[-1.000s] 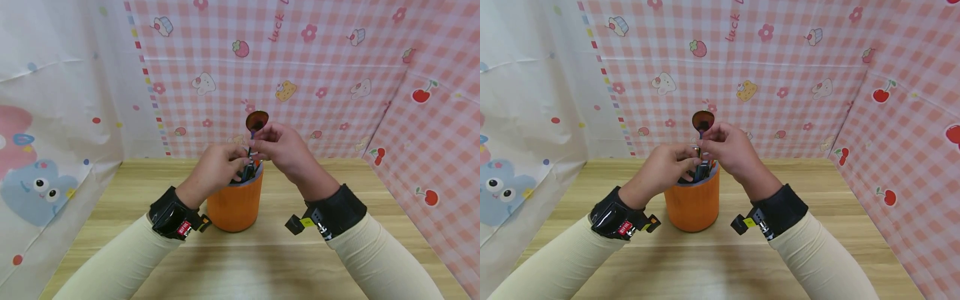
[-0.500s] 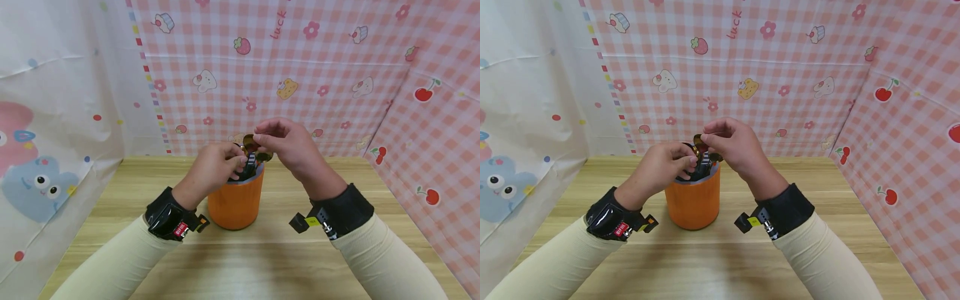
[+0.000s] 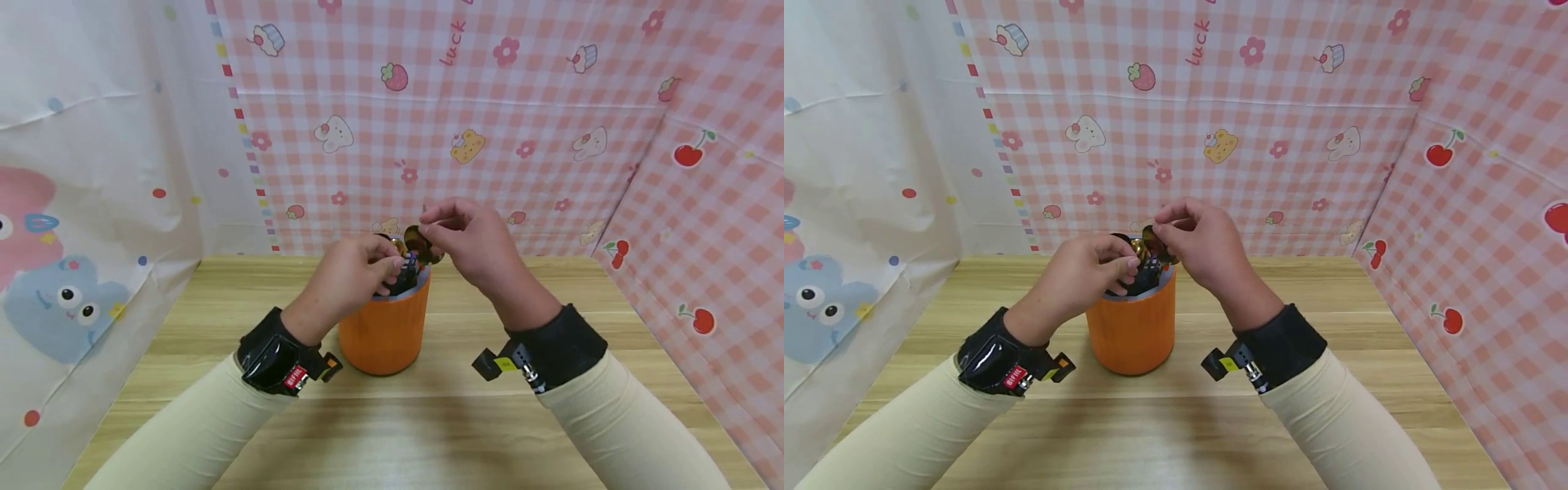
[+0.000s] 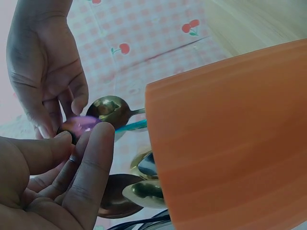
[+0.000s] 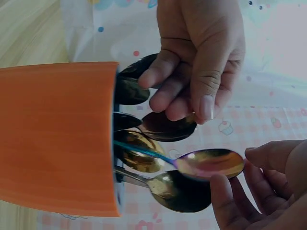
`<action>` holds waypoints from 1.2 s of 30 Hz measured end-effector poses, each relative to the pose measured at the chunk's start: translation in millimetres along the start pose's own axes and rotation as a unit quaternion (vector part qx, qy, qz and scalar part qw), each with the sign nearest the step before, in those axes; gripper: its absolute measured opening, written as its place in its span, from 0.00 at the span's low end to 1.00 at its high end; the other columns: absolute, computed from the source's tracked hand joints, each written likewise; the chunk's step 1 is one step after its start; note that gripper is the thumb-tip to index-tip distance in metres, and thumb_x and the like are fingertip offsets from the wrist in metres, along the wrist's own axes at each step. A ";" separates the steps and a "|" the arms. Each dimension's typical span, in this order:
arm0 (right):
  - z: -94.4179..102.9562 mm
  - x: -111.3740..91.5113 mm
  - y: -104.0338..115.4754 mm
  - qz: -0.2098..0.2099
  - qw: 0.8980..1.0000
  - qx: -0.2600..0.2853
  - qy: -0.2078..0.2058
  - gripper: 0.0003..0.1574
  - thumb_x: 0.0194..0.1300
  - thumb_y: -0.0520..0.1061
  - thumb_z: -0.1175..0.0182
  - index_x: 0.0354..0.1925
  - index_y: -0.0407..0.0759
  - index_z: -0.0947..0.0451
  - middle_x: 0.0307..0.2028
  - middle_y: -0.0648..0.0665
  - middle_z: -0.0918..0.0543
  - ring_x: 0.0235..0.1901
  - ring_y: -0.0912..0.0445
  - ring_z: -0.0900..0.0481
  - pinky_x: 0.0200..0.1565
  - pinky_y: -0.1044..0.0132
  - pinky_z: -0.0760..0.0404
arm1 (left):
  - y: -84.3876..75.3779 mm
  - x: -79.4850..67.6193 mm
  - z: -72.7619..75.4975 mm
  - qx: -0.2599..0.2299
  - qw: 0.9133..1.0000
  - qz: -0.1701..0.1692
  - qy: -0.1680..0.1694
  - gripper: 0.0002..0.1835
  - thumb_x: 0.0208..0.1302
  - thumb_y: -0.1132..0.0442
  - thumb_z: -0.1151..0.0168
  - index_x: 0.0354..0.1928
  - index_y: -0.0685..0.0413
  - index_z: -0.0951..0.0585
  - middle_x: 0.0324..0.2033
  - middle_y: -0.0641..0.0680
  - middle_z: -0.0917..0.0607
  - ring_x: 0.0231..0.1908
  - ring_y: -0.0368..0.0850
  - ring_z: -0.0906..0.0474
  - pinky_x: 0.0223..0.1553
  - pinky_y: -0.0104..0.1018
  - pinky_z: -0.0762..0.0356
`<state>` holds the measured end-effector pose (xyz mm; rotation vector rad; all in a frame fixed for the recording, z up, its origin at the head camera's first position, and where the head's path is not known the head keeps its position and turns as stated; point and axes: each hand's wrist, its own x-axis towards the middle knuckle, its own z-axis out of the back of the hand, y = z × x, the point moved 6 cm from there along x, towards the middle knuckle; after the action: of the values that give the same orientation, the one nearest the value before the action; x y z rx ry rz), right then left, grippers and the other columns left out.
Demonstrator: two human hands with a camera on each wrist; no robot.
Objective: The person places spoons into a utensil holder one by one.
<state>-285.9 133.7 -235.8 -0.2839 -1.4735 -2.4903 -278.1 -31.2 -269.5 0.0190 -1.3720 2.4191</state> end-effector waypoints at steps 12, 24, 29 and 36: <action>8.7 -10.7 12.0 0.025 0.999 0.024 -0.013 0.09 0.67 0.44 0.37 0.43 0.41 0.20 0.42 0.43 0.16 0.36 0.50 0.19 0.39 0.60 0.20 | -14.7 -8.3 11.1 0.033 0.997 -0.053 -0.034 0.07 0.68 0.58 0.37 0.43 0.52 0.18 0.38 0.53 0.12 0.37 0.46 0.17 0.40 0.42 0.18; -2.7 -34.8 -13.5 0.011 0.998 0.004 0.055 0.09 0.66 0.45 0.35 0.43 0.44 0.20 0.36 0.42 0.18 0.35 0.48 0.21 0.39 0.57 0.21 | -2.7 -38.3 43.4 0.024 0.993 -0.067 -0.094 0.11 0.67 0.55 0.36 0.47 0.50 0.18 0.38 0.50 0.13 0.39 0.44 0.20 0.42 0.44 0.21; -7.9 -41.4 -44.3 -0.017 0.998 -0.016 0.056 0.07 0.65 0.46 0.35 0.40 0.45 0.20 0.36 0.43 0.18 0.36 0.49 0.23 0.36 0.57 0.22 | 26.1 -52.1 62.3 0.014 0.987 -0.059 -0.151 0.14 0.66 0.47 0.37 0.41 0.50 0.18 0.32 0.53 0.16 0.33 0.46 0.24 0.33 0.42 0.25; -21.0 -44.4 -96.7 -0.073 0.995 -0.016 0.070 0.19 0.64 0.48 0.33 0.49 0.42 0.25 0.49 0.41 0.20 0.49 0.47 0.22 0.45 0.52 0.20 | 82.9 -51.7 64.6 -0.021 0.988 -0.023 -0.154 0.26 0.63 0.47 0.34 0.60 0.48 0.25 0.57 0.55 0.22 0.53 0.53 0.24 0.51 0.54 0.24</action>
<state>-273.2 164.8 -338.9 -0.0076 -1.4462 -2.5889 -266.2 -139.1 -313.5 0.4258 -1.5325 2.4217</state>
